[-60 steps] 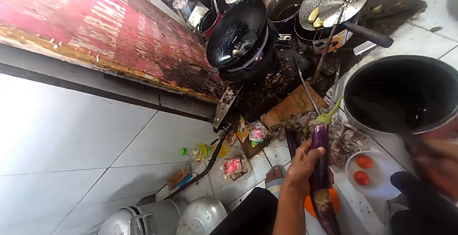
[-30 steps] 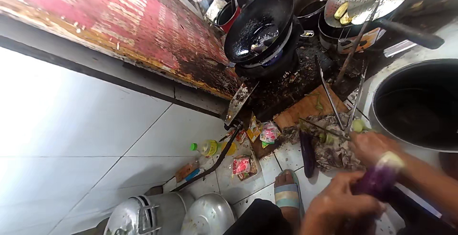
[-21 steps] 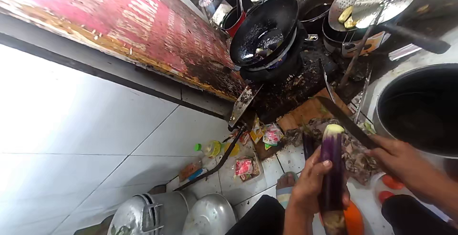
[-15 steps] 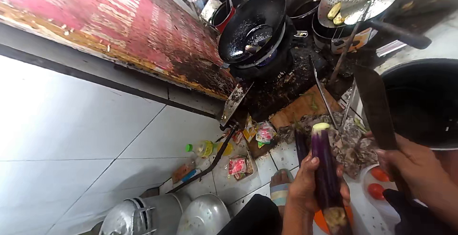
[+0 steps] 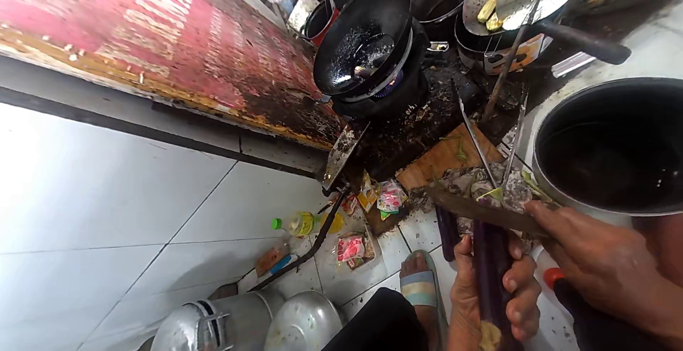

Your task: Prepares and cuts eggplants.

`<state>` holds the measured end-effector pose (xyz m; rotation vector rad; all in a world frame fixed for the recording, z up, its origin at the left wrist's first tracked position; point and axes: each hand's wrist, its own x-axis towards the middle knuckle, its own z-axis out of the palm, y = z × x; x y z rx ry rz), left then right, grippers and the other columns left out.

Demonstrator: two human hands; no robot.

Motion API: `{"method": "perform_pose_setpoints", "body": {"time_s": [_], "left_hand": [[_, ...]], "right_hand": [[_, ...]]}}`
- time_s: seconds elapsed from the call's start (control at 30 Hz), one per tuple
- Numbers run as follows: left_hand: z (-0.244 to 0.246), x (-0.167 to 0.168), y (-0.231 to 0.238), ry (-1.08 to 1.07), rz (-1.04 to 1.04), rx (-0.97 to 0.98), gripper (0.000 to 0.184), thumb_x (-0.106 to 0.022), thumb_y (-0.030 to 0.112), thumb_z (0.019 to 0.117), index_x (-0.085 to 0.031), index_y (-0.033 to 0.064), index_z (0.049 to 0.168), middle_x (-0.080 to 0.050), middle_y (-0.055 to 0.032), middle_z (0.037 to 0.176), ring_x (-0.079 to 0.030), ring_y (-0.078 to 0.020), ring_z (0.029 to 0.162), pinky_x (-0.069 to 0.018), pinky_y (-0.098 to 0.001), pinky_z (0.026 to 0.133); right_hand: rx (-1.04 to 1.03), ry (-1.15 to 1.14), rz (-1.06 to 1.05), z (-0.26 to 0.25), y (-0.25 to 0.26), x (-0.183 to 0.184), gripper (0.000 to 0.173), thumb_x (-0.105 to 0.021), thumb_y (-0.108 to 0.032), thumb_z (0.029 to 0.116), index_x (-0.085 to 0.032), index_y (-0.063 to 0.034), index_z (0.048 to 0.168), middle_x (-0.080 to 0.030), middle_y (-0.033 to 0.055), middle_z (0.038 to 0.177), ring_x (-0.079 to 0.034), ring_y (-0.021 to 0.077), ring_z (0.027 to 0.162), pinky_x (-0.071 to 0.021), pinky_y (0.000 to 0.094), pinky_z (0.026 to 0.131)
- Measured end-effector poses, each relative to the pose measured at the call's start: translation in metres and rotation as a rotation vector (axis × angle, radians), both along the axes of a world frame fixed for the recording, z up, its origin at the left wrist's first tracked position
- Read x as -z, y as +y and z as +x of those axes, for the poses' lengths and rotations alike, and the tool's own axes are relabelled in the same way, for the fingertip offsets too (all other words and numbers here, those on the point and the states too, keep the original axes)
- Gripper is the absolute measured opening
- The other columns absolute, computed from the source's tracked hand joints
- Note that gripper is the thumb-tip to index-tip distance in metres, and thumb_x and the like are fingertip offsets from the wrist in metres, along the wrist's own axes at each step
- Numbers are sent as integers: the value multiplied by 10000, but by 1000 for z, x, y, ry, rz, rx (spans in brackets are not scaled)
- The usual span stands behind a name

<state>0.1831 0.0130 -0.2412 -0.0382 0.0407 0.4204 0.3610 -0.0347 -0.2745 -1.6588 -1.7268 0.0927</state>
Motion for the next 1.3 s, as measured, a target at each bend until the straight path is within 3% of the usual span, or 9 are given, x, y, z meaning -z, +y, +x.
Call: {"method": "perform_pose_setpoints", "body": {"time_s": [0.13, 0.33, 0.5, 0.7, 0.8, 0.93, 1.03, 1.1, 1.3], "left_hand": [[12, -6, -6, -45, -76, -9, 472, -697, 571, 843, -667, 138, 1027, -672, 18, 690, -663, -137, 493, -525, -245, 421], [21, 5, -19, -176, -165, -140, 352, -626, 467, 912, -671, 123, 972, -676, 28, 660, -662, -108, 489, -510, -211, 422], [6, 22, -16, -265, -115, -297, 312, -547, 408, 981, -625, 107, 1014, -694, 22, 709, -699, -107, 566, -545, -201, 496], [-2, 19, -12, -255, -117, -377, 255, -543, 318, 995, -619, 75, 984, -687, 14, 655, -695, -79, 540, -514, -150, 477], [-4, 33, -15, -310, -71, -345, 315, -520, 374, 1009, -616, 77, 1053, -718, 2, 757, -724, -112, 622, -569, -203, 546], [-11, 35, -24, -34, -125, -373, 303, -640, 387, 920, -654, 91, 982, -706, -22, 773, -695, -153, 562, -554, -251, 475], [-24, 31, -22, 126, -80, -332, 530, -718, 542, 827, -659, 114, 1132, -709, -110, 1115, -683, -184, 582, -551, -263, 475], [-31, 25, -20, 186, -12, -325, 644, -688, 642, 826, -636, 114, 1191, -680, -117, 1198, -696, -184, 641, -566, -265, 518], [-19, 12, -14, 597, 81, -236, 537, -800, 553, 782, -687, 56, 950, -722, -159, 851, -740, -299, 742, -635, -422, 682]], "right_hand": [[81, -72, -22, -5, 2, -1, 410, -407, -165, 996, -672, 16, 1252, -641, 182, 826, -652, 368, 618, -472, 473, 436], [60, -128, -134, -15, 8, 9, 422, -475, -114, 921, -639, 51, 1273, -625, 195, 807, -657, 390, 628, -492, 476, 445], [-27, -180, -178, -39, 32, 23, 228, -629, -81, 843, -651, 39, 1035, -590, 159, 698, -649, 361, 552, -498, 463, 409], [-85, -217, -179, -51, 50, 23, 160, -705, -52, 793, -644, 29, 916, -582, 144, 680, -639, 334, 527, -497, 442, 404], [-78, -224, -190, -49, 50, 27, 139, -705, -55, 783, -638, 16, 882, -580, 137, 681, -637, 328, 525, -493, 437, 400], [-51, -240, -283, -50, 42, 24, 169, -725, -59, 813, -657, 23, 945, -605, 151, 692, -655, 340, 547, -510, 446, 423], [-21, -245, -259, -42, 38, 23, 260, -715, -65, 815, -664, 34, 1049, -594, 149, 692, -650, 341, 544, -503, 446, 414], [4, -239, -246, -40, 37, 23, 350, -702, -45, 818, -657, 49, 1152, -598, 162, 708, -648, 354, 555, -497, 453, 421], [12, -160, -208, -35, 31, 23, 325, -595, -43, 869, -661, 52, 1173, -608, 177, 726, -648, 375, 572, -491, 470, 425]]}}
